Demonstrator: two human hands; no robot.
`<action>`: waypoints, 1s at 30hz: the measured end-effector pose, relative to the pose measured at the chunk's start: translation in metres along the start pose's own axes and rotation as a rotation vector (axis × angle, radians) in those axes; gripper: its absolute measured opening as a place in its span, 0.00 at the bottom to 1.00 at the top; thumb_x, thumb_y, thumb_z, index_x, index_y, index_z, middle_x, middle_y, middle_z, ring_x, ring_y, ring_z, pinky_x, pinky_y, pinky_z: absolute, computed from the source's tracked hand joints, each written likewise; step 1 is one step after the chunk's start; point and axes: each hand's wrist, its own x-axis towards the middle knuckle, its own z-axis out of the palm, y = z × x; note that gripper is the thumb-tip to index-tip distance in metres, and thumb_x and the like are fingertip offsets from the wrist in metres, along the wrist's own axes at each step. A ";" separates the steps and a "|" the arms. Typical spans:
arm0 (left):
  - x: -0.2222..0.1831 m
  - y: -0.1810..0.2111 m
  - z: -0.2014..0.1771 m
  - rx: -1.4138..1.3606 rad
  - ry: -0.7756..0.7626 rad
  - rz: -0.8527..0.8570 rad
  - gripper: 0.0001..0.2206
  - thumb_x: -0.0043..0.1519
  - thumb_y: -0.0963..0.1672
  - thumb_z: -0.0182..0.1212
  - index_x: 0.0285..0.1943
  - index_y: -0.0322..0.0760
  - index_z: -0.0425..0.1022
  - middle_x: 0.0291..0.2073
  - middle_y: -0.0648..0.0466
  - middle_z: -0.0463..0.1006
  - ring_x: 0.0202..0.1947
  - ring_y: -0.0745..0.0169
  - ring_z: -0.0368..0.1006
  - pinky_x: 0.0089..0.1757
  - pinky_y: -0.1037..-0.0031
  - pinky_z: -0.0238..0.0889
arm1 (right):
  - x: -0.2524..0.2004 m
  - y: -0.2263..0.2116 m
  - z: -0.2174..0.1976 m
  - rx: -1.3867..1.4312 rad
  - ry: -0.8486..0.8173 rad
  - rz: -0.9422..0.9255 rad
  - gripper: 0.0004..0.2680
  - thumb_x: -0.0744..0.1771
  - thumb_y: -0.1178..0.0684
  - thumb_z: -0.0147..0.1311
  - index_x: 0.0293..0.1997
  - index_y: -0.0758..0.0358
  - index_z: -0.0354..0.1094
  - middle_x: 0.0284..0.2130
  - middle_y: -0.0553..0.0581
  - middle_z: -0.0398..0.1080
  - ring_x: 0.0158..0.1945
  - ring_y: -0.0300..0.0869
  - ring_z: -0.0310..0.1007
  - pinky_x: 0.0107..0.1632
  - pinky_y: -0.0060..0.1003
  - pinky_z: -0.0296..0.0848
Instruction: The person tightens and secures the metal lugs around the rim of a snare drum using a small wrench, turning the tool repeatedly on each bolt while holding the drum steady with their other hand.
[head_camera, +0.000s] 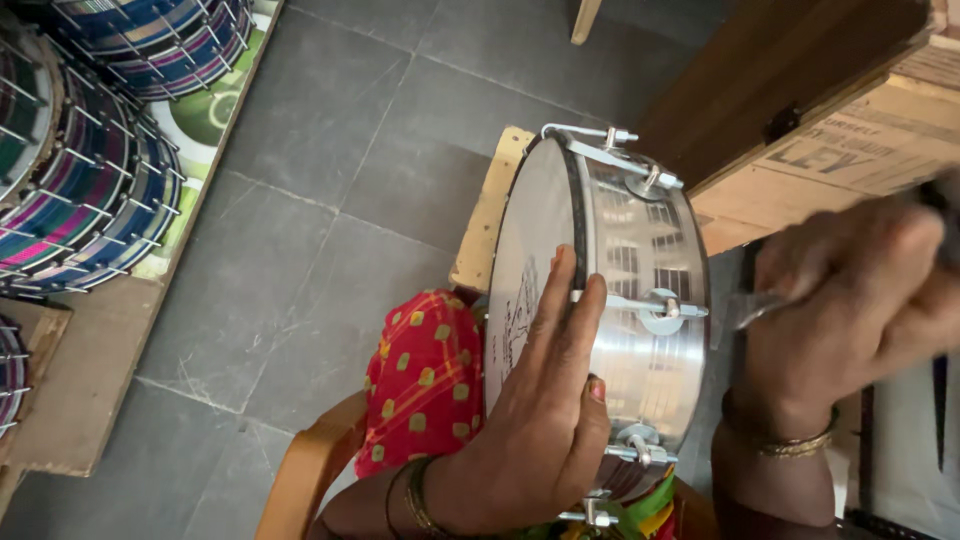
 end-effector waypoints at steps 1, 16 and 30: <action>0.000 -0.002 0.001 -0.004 -0.002 0.013 0.29 0.69 0.37 0.38 0.80 0.13 0.40 0.81 0.21 0.32 0.84 0.21 0.34 0.77 0.49 0.37 | -0.008 0.004 -0.004 -0.019 0.010 -0.060 0.06 0.79 0.54 0.42 0.64 0.61 0.53 0.20 0.53 0.61 0.18 0.36 0.58 0.24 0.32 0.60; -0.003 -0.009 0.007 -0.019 -0.023 -0.030 0.30 0.68 0.38 0.39 0.80 0.14 0.41 0.81 0.21 0.31 0.83 0.15 0.31 0.76 0.43 0.32 | -0.015 0.015 0.004 0.011 0.053 0.055 0.08 0.78 0.49 0.43 0.64 0.55 0.53 0.14 0.48 0.56 0.15 0.35 0.54 0.22 0.32 0.58; -0.040 -0.003 0.001 -0.317 -0.001 -0.140 0.39 0.62 0.37 0.44 0.80 0.16 0.25 0.82 0.26 0.35 0.84 0.31 0.28 0.74 0.52 0.22 | -0.070 0.087 -0.054 0.791 0.335 0.524 0.14 0.78 0.48 0.48 0.70 0.63 0.55 0.20 0.47 0.57 0.23 0.35 0.59 0.35 0.32 0.68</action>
